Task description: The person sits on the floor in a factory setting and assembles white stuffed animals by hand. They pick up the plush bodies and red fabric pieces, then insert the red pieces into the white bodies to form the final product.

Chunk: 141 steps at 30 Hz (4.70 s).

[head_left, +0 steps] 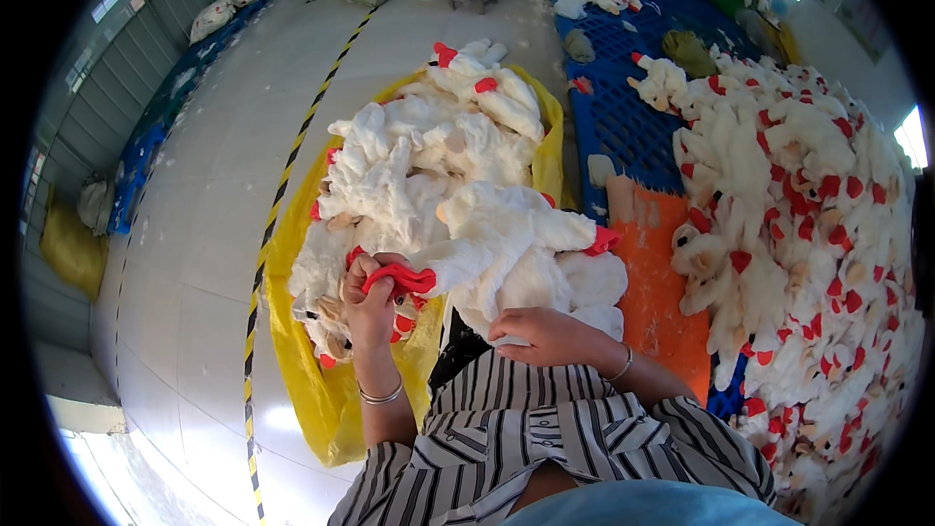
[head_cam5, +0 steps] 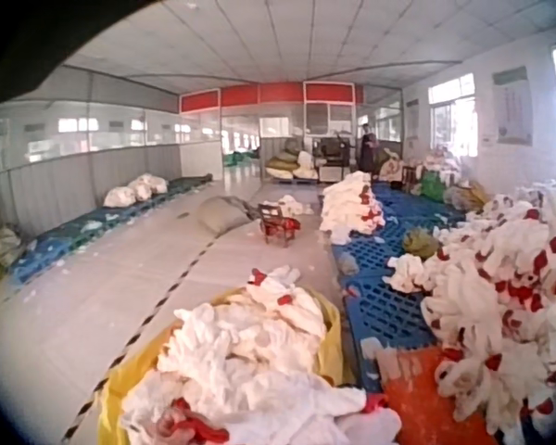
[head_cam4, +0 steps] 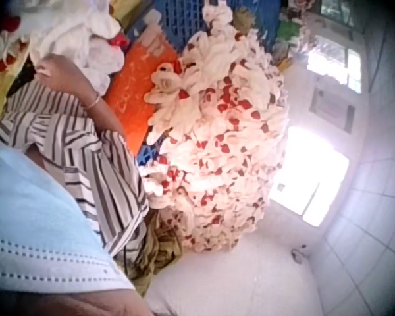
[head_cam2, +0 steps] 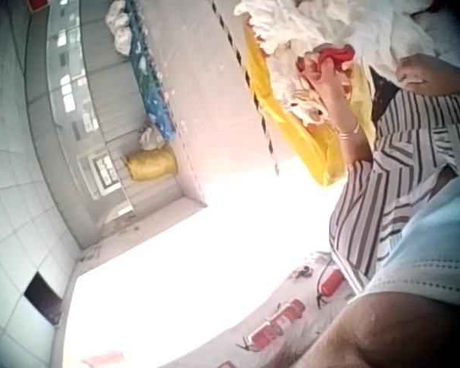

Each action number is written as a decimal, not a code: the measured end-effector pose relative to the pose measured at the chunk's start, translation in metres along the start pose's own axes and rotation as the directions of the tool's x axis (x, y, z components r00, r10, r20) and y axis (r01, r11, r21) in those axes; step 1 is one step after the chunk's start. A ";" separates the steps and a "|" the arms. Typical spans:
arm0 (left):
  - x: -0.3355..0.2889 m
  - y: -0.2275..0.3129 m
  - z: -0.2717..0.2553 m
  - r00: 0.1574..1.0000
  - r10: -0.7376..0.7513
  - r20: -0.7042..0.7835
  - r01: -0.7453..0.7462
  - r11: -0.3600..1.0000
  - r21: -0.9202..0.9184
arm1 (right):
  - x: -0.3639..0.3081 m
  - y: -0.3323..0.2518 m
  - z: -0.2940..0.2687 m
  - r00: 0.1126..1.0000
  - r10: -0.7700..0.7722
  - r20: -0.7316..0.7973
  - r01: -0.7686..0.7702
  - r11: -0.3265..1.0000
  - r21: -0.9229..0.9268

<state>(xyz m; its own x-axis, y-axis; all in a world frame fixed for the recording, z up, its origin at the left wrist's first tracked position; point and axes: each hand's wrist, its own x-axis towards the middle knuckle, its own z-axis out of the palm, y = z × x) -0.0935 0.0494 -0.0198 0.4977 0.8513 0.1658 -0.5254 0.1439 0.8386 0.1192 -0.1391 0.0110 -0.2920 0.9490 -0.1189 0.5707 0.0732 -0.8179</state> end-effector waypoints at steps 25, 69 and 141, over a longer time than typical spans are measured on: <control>-0.003 0.000 -0.004 1.000 -0.027 0.002 0.027 0.999 -0.018 | 0.003 -0.010 -0.012 0.997 0.003 -0.081 -0.002 1.000 0.008; -0.039 -0.035 0.009 0.963 -0.270 0.007 0.270 0.962 -0.032 | -0.010 0.082 -0.061 0.958 0.230 -0.169 -0.243 0.968 -0.062; -0.058 -0.077 -0.023 0.872 -0.479 0.100 0.232 0.584 0.778 | -0.031 0.113 -0.123 0.813 0.518 -0.265 -0.569 0.805 -0.171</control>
<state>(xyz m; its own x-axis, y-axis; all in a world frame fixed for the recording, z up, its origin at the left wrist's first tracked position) -0.0972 0.0005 -0.1061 0.7544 0.6235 -0.2053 0.3455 -0.1111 0.9318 0.2871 -0.1227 -0.0081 0.2618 0.8908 -0.3713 0.7565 -0.4283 -0.4942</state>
